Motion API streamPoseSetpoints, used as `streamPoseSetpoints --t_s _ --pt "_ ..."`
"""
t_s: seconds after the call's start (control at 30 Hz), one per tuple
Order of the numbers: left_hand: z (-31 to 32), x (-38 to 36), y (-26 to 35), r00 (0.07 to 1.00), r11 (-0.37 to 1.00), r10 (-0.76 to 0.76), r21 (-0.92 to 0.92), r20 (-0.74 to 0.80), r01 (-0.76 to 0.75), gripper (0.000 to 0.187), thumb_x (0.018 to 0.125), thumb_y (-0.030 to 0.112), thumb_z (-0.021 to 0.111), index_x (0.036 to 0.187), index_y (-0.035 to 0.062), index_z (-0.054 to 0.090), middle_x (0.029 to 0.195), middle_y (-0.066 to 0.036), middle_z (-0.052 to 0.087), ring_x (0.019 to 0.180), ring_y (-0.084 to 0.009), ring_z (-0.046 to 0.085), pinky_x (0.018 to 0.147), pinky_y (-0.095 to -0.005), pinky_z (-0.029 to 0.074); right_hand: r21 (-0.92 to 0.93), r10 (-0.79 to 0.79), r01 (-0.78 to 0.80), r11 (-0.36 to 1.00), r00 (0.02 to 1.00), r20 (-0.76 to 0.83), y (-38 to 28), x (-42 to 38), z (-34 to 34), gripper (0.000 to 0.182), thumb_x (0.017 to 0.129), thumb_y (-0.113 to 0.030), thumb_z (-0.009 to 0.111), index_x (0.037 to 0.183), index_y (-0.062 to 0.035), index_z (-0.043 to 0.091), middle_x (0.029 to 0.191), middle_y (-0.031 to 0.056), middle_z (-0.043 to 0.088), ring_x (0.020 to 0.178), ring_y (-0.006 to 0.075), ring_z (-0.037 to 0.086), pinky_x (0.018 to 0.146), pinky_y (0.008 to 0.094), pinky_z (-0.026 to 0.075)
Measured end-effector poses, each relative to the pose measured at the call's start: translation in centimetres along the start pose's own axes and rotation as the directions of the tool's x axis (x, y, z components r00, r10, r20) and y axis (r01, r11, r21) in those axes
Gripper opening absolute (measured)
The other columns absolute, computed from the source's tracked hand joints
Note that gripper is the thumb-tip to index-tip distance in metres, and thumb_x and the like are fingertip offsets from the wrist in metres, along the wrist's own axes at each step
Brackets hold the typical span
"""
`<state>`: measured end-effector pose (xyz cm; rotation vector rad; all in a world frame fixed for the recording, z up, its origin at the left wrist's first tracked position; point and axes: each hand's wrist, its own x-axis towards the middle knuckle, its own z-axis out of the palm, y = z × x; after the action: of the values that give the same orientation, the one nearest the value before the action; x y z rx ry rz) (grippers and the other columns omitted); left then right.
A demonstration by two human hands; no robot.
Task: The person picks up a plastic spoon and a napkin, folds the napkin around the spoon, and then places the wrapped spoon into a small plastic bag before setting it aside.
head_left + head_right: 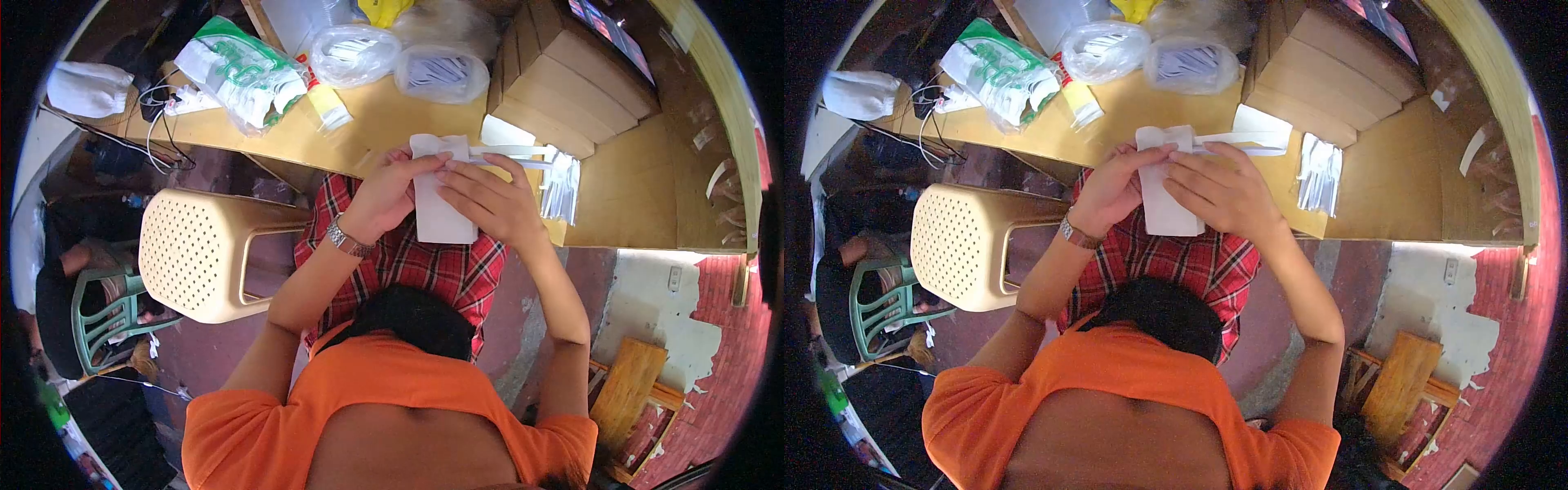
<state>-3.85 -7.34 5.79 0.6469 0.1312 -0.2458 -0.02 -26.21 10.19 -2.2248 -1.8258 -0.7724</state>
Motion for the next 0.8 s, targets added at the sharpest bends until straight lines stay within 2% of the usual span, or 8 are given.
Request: streamPoseSetpoints --t_s 0.2,0.33,0.43,0.5,0.6,0.7,0.8 --pt "0.3 -0.1 -0.2 0.998 0.997 0.060 0.057 0.011 -0.061 0.020 0.084 0.003 0.061 0.104 0.0009 0.060 0.098 -0.007 0.064 0.085 -0.0123 0.063 0.074 -0.0266 0.052 0.092 0.077 -0.071 0.993 0.995 -0.063 -0.3 -0.1 0.5 0.024 0.073 -0.015 0.058 0.096 -0.0155 0.067 0.100 -0.0019 0.065 0.104 0.0139 0.058 0.095 0.0389 0.039" --pt "0.2 -0.1 -1.0 0.994 0.992 0.086 0.082 0.070 -0.092 0.024 0.085 0.003 0.061 0.109 0.0010 0.059 0.102 -0.007 0.064 0.088 -0.0127 0.063 0.076 -0.0267 0.052 0.059 0.207 -0.200 0.978 0.968 -0.145 -0.6 0.3 0.4 0.024 0.072 -0.013 0.060 0.095 -0.0142 0.067 0.095 -0.0017 0.064 0.099 0.0168 0.058 0.092 0.0404 0.040" --pt "0.8 -0.5 -0.8 0.999 0.992 0.045 0.119 0.013 -0.047 0.023 0.086 0.001 0.056 0.109 0.0015 0.058 0.106 -0.007 0.063 0.093 -0.0143 0.062 0.080 -0.0290 0.053 0.072 0.331 -0.323 0.944 0.925 -0.189 -0.8 0.5 0.5 0.026 0.069 -0.011 0.062 0.095 -0.0125 0.067 0.095 0.0010 0.062 0.095 0.0196 0.057 0.089 0.0412 0.040" --pt "0.5 -0.3 -1.4 0.992 0.987 0.109 0.107 0.068 -0.116 0.024 0.087 -0.002 0.052 0.110 0.0015 0.058 0.107 -0.008 0.062 0.096 -0.0157 0.062 0.084 -0.0313 0.052 0.108 0.415 -0.401 0.910 0.888 -0.196 -0.9 0.9 0.2 0.026 0.068 -0.009 0.063 0.094 -0.0113 0.067 0.097 0.0031 0.061 0.094 0.0212 0.057 0.086 0.0398 0.042" --pt "0.4 0.1 -1.8 0.987 0.985 0.125 0.110 0.100 -0.136 0.027 0.085 -0.006 0.046 0.110 0.0002 0.057 0.110 -0.009 0.060 0.099 -0.0184 0.061 0.089 -0.0349 0.051 0.096 0.504 -0.495 0.864 0.848 -0.166 -0.9 1.1 0.3 0.026 0.068 -0.007 0.063 0.094 -0.0098 0.066 0.101 0.0074 0.059 0.088 0.0240 0.059 0.075 0.0356 0.048" --pt "0.4 0.7 -2.0 0.988 0.986 0.114 0.112 0.102 -0.125 0.029 0.084 -0.007 0.044 0.111 -0.0018 0.055 0.112 -0.011 0.058 0.102 -0.0212 0.059 0.092 -0.0381 0.050 0.088 0.541 -0.533 0.841 0.829 -0.145 -0.6 0.4 1.6 0.028 0.070 -0.008 0.062 0.097 -0.0106 0.064 0.099 0.0072 0.061 0.078 0.0244 0.062 0.064 0.0334 0.050" --pt "0.2 1.2 -2.1 0.992 0.985 0.096 0.132 0.087 -0.107 0.029 0.085 -0.006 0.044 0.113 -0.0039 0.053 0.114 -0.013 0.057 0.105 -0.0230 0.058 0.094 -0.0404 0.050 0.061 0.520 -0.517 0.854 0.839 -0.158 -0.2 0.1 2.3 0.027 0.073 -0.010 0.062 0.100 -0.0099 0.060 0.091 0.0074 0.062 0.067 0.0240 0.063 0.058 0.0346 0.051"
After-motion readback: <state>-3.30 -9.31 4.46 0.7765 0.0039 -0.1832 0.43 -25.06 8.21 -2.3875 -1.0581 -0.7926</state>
